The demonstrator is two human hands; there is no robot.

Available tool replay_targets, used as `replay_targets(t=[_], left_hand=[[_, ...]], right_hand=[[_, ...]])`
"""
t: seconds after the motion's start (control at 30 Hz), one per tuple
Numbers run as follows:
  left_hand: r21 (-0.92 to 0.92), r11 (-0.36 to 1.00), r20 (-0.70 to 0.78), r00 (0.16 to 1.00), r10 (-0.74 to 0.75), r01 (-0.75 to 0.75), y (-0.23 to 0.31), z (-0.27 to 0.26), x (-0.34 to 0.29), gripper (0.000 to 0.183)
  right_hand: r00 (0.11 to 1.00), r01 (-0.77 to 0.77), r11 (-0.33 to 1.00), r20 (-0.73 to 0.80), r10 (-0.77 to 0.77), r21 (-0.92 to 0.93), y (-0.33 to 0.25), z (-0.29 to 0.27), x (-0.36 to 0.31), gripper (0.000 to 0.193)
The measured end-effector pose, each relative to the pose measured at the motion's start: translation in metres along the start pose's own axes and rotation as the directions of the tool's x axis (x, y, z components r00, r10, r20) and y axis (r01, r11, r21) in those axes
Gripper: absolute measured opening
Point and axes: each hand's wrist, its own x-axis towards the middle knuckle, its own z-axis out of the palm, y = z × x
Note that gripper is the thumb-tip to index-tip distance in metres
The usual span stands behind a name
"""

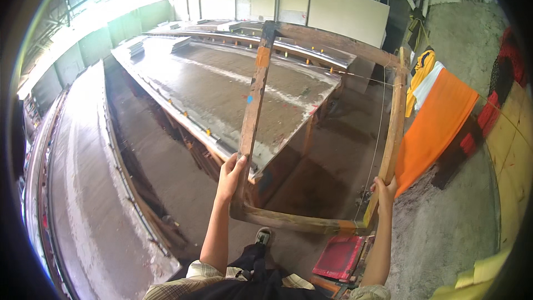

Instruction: The person places white rectangular tiles one by one into a wooden frame on a curved conveyor belt. They smooth each tile with their hands and then move the frame along the belt to repeat the process with new tiles.

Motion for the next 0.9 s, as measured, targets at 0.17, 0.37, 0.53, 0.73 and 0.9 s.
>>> replay_targets(t=[0.17,0.37,0.53,0.73,0.9], left_hand=[[0.028,0.988,0.055,0.988,0.147,-0.149,-0.045,0.038,0.112,0.036],[0.054,0.973,0.090,0.971,0.221,-0.226,-0.047,0.096,0.205,0.037],[0.152,0.969,0.113,0.978,0.177,-0.193,-0.052,0.115,0.245,0.034],[0.175,0.963,0.171,0.969,0.177,-0.206,-0.063,0.122,0.280,0.035],[0.157,0.974,0.192,0.973,0.130,-0.161,-0.063,0.109,0.313,0.030]], right_hand=[[0.996,0.077,0.996,-0.035,-0.079,-0.038,-0.014,0.008,0.061,0.026],[0.977,0.034,0.998,-0.207,-0.045,-0.055,-0.007,0.009,0.124,0.034],[0.959,-0.060,0.998,-0.277,0.056,-0.007,0.032,0.019,0.148,0.031],[0.925,-0.152,0.987,-0.344,0.161,0.052,0.075,0.037,0.157,0.026],[0.919,-0.131,0.984,-0.356,0.167,0.123,0.083,0.066,0.148,0.029]])
